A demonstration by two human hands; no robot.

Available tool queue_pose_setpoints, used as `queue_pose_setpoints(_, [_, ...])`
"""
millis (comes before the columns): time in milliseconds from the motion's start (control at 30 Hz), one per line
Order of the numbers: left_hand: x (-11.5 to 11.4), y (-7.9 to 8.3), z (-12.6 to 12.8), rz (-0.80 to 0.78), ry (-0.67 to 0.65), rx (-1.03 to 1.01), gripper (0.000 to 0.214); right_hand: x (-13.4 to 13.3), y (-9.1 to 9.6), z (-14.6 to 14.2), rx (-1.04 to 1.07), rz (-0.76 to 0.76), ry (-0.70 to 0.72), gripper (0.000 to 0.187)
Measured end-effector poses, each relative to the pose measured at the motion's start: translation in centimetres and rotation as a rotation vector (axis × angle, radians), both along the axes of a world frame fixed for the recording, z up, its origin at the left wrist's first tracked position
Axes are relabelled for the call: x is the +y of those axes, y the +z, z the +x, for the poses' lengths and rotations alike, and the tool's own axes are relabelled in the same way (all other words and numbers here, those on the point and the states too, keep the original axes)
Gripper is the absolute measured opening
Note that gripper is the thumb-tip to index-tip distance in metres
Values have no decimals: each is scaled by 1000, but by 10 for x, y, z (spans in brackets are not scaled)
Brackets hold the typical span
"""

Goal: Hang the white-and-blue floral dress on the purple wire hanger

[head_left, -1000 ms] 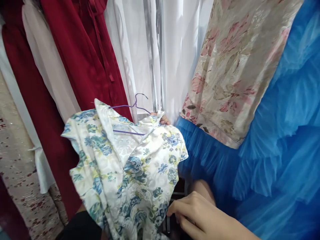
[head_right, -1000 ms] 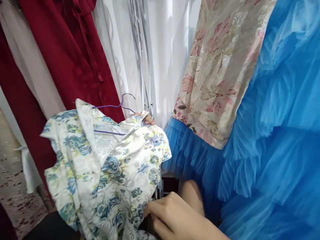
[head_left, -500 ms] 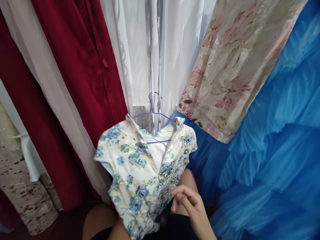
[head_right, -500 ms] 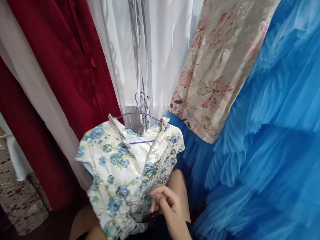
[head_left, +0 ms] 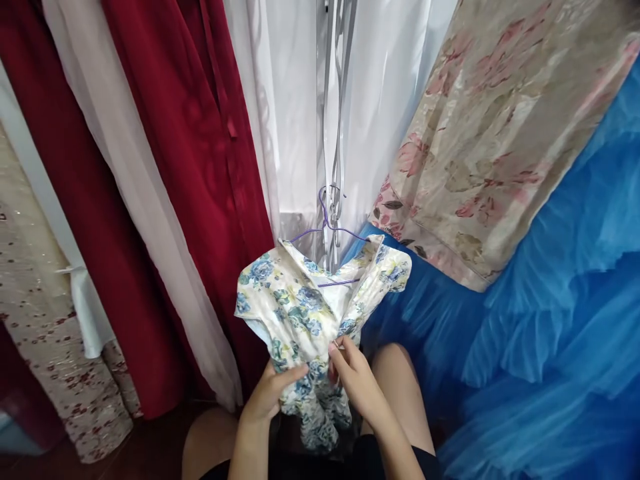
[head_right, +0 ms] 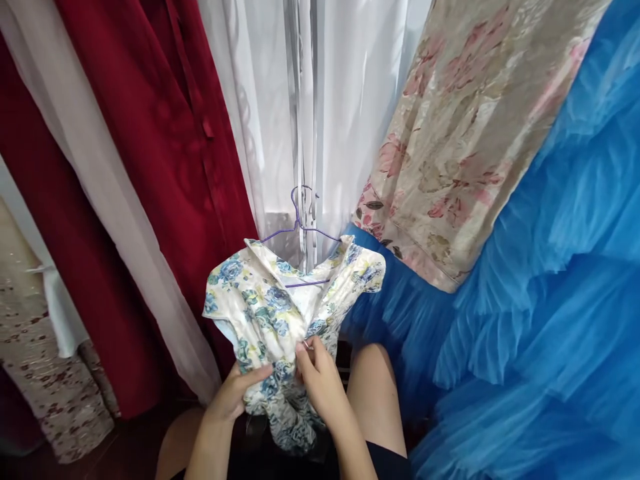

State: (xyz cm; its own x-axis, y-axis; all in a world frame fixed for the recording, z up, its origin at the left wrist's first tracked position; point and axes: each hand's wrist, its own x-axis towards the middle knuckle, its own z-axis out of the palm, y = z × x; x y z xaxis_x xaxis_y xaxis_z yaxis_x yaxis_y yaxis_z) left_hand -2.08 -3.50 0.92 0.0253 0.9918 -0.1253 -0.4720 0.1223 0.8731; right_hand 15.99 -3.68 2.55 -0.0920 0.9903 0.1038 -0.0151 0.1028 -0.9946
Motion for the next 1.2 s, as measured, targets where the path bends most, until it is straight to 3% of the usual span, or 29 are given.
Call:
queue_pose_setpoints(100, [-2, 1, 7, 49, -75, 77, 63, 3, -4, -10, 80, 52, -61, 36])
queue_pose_setpoints(200, [3, 0, 7, 29, 31, 112, 57, -3, -7, -5, 185, 41, -84, 38])
queue_pose_setpoints(267, [8, 1, 7, 72, 300, 128, 50, -9, -5, 2, 206, 4, -108, 35])
queue_pose_setpoints(367, [12, 6, 11, 309, 852, 142, 41, -16, 4, 9, 197, -50, -126, 32])
queue_pose_setpoints(433, [8, 14, 18, 462, 1010, 204, 38, -18, 10, 9, 196, -66, -112, 31])
queue_pose_setpoints(500, [2, 21, 28, 530, 858, 353, 26, -20, 13, 8, 191, -71, -88, 30])
queue_pose_setpoints(633, [-10, 26, 51, 514, 123, 626, 14, -21, 16, 4, 169, -74, -60, 29])
queue_pose_setpoints(700, [-12, 23, 60, 497, -39, 663, 19, -21, 16, 4, 150, -74, -59, 31])
queue_pose_setpoints(867, [-14, 14, 68, 514, 39, 751, 18, -24, 18, 10, 120, -135, 13, 32])
queue_pose_setpoints(1067, [-14, 18, 69, 561, 103, 775, 17, -22, 20, 17, 156, -177, 72, 34])
queue_pose_setpoints(1200, [-11, 21, 71, 545, 110, 830, 15, 4, 46, 22, 137, -166, 137, 33])
